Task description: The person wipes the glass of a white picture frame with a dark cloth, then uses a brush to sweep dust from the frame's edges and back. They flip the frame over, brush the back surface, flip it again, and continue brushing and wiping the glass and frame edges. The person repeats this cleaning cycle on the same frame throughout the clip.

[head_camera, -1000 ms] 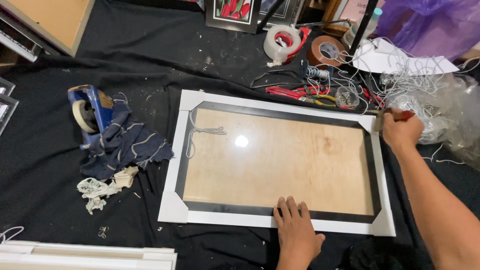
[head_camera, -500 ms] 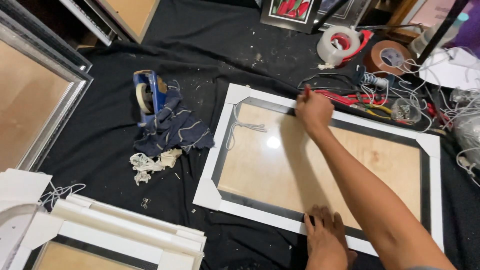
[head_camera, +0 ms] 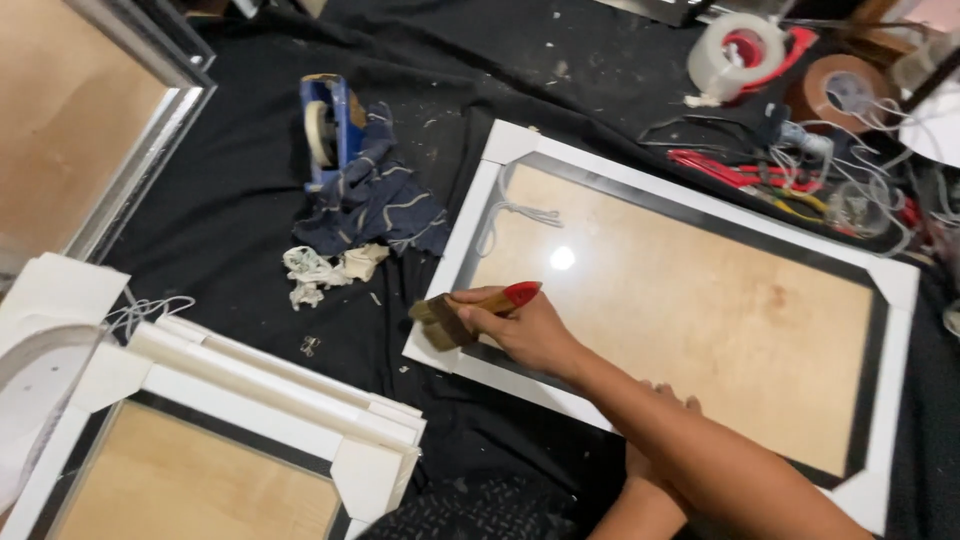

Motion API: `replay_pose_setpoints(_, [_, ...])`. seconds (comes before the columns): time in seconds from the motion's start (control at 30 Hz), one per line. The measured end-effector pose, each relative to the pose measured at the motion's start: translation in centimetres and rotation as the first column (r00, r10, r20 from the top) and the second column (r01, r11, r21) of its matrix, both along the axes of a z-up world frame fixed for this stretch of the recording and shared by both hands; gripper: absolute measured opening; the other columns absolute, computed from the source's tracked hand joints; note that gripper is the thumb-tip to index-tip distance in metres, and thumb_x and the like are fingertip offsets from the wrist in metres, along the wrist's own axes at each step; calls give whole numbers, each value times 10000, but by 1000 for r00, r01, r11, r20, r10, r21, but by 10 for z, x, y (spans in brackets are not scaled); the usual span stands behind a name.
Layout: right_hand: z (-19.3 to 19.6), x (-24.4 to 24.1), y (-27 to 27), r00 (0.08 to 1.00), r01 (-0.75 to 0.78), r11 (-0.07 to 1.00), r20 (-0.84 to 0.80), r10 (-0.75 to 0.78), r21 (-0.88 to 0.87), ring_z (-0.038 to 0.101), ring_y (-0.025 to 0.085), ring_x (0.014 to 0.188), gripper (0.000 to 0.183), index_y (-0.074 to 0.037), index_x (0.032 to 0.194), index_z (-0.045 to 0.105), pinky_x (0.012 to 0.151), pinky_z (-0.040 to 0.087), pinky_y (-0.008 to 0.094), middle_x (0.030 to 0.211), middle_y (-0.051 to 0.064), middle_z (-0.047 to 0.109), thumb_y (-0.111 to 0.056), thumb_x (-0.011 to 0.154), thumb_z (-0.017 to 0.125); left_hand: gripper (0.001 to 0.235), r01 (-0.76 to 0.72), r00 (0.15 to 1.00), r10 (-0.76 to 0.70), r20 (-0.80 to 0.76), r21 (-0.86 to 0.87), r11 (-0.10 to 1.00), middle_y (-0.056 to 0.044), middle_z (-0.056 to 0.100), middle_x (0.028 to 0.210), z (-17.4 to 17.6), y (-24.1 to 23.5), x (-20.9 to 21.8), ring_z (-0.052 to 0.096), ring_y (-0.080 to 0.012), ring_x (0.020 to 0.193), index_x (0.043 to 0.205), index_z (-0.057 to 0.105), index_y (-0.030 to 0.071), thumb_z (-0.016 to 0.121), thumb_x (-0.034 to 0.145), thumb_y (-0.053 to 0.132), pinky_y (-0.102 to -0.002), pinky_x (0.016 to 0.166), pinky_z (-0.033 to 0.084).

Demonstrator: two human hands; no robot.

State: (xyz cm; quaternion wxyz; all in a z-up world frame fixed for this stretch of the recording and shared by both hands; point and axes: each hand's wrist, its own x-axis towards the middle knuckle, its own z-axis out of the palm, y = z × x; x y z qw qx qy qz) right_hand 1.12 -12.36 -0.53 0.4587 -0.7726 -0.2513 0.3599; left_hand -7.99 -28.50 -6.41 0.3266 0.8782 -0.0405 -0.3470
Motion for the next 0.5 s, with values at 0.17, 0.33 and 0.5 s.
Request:
replay_pose_setpoints(0.17, [-20, -4, -87, 858, 479, 877, -191, -476, -33, 754, 192, 910, 321, -43, 1171, 789, 804, 664, 306, 1068, 129, 813, -177, 885, 735, 927, 311, 950, -302, -75, 204, 928, -110, -1, 1735, 10, -4, -10, -84, -393, 1583, 1678, 27, 217, 446, 943, 595, -630, 1222, -65])
replay_pose_setpoints(0.33, [-28, -3, -282, 581, 806, 584, -59, -812, -99, 704, 236, 873, 337, 2, 1189, 760, 742, 607, 341, 1046, 150, 761, -171, 901, 729, 1099, 332, 924, -290, -251, 148, 932, -185, -309, 1694, 59, 13, -1, -284, -448, 1547, 1658, -163, 145, 570, 941, 541, -560, 1254, -113])
replay_pose_setpoints(0.5, [-17, -21, -461, 374, 899, 168, 511, -774, -403, 713, 196, 703, 239, -130, 945, 840, 655, 526, 330, 804, 96, 775, -293, 780, 781, 1086, 385, 910, -330, -251, 219, 896, -222, -343, 1670, 50, -6, -19, -291, -485, 1531, 1663, -146, 134, 575, 974, 566, -602, 1253, -96])
